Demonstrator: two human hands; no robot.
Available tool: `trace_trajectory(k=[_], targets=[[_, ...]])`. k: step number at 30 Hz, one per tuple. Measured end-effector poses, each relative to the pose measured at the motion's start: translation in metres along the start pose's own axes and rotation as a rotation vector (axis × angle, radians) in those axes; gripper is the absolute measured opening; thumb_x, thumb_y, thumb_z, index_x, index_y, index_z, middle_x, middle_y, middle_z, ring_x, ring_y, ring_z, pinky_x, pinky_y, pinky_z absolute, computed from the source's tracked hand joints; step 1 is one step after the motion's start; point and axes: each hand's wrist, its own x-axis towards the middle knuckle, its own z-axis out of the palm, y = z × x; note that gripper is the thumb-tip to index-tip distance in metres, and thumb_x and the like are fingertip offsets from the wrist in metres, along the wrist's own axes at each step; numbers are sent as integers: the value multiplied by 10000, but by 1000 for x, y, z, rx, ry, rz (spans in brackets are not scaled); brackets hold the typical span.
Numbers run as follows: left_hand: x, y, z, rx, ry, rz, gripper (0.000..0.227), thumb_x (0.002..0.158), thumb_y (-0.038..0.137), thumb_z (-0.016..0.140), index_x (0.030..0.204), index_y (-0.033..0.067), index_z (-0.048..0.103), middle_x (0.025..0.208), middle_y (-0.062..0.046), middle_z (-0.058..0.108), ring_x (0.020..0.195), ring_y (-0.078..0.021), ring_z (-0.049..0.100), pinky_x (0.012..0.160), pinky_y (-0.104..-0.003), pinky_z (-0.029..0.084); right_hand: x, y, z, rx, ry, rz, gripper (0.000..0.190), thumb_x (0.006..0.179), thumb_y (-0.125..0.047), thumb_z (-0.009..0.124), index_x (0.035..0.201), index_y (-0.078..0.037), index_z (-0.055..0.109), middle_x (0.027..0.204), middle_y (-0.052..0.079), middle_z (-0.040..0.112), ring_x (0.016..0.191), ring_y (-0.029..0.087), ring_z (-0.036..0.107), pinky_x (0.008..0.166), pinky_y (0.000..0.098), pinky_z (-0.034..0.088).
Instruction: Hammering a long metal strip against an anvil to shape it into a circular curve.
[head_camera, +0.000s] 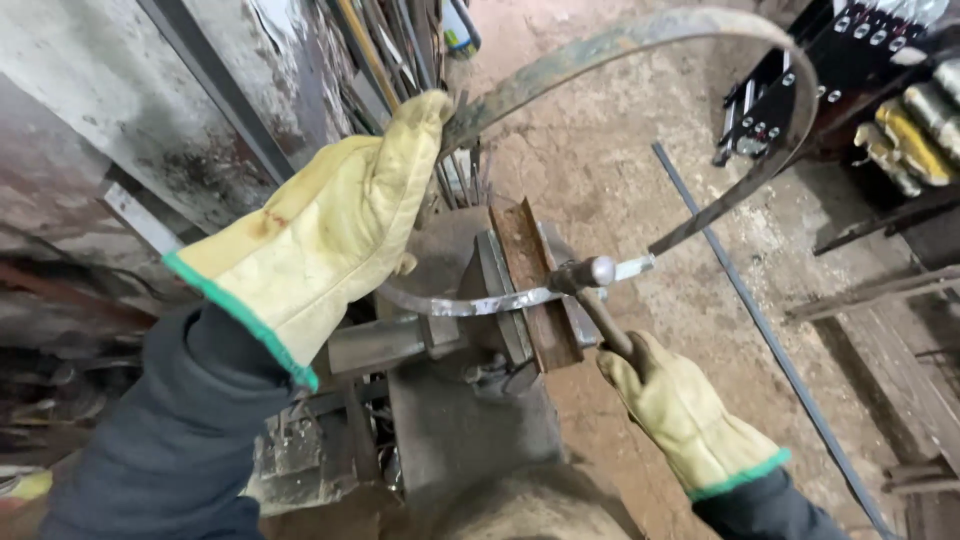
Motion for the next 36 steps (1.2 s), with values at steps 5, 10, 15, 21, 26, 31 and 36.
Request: trace_trajectory(k=[5, 10, 15, 21, 26, 31, 36], targets=[[-5, 11, 13, -20, 6, -2, 586, 922, 611, 629, 1070, 44, 613, 774, -71, 621, 512, -169, 590, 455, -347, 568, -25, -15, -28, 137, 83, -2, 314, 879, -422, 637, 1086, -195, 701, 766, 148, 733, 717, 374, 719, 614, 457, 547], [-11, 17, 18, -48, 35, 18, 567, 919, 608, 638, 1066, 61, 623, 782, -67, 620, 500, -165, 577, 437, -342, 558, -7, 7, 10, -5, 43, -2, 323, 922, -428, 609, 1112, -171, 655, 791, 134, 735, 712, 344, 711, 630, 439, 563], [-21, 33, 22, -38, 67, 72, 547, 916, 605, 648, 1062, 78, 633, 791, -63, 619, 488, -162, 564, 419, -337, 548, -37, 0, -4, 77, 157, -14, 290, 849, -401, 683, 1035, -180, 686, 747, 162, 727, 704, 390, 703, 601, 483, 543], [-89, -26, -2, 148, 372, 408, 654, 904, 710, 644, 1032, 68, 652, 785, -17, 602, 577, -105, 552, 462, -261, 487, -70, -1, 26, -166, -366, -229, 295, 850, -444, 685, 1003, -192, 674, 852, 104, 721, 809, 358, 714, 717, 478, 570], [-165, -56, 29, -550, 403, 271, 718, 877, 820, 568, 659, 153, 412, 506, 54, 297, 425, -134, 257, 445, -324, 238, -51, 27, 110, -188, -378, -500, 386, 846, -423, 730, 1042, -98, 661, 957, 170, 705, 898, 387, 686, 768, 485, 554], [-209, -108, 63, -938, 387, 140, 839, 831, 923, 429, 535, 140, 372, 419, 27, 272, 342, -141, 264, 378, -310, 239, -53, 9, 62, 814, -248, -327, 569, 804, -311, 759, 1288, -68, 585, 1037, 130, 753, 874, 323, 719, 735, 436, 578], [-239, -159, 135, -1149, 128, 201, 860, 838, 945, 412, 559, 131, 396, 446, 15, 307, 371, -147, 332, 419, -311, 288, -37, 9, 41, 1710, -14, 79, 461, 966, -276, 600, 1234, 87, 502, 827, 128, 686, 698, 259, 669, 650, 385, 584]])
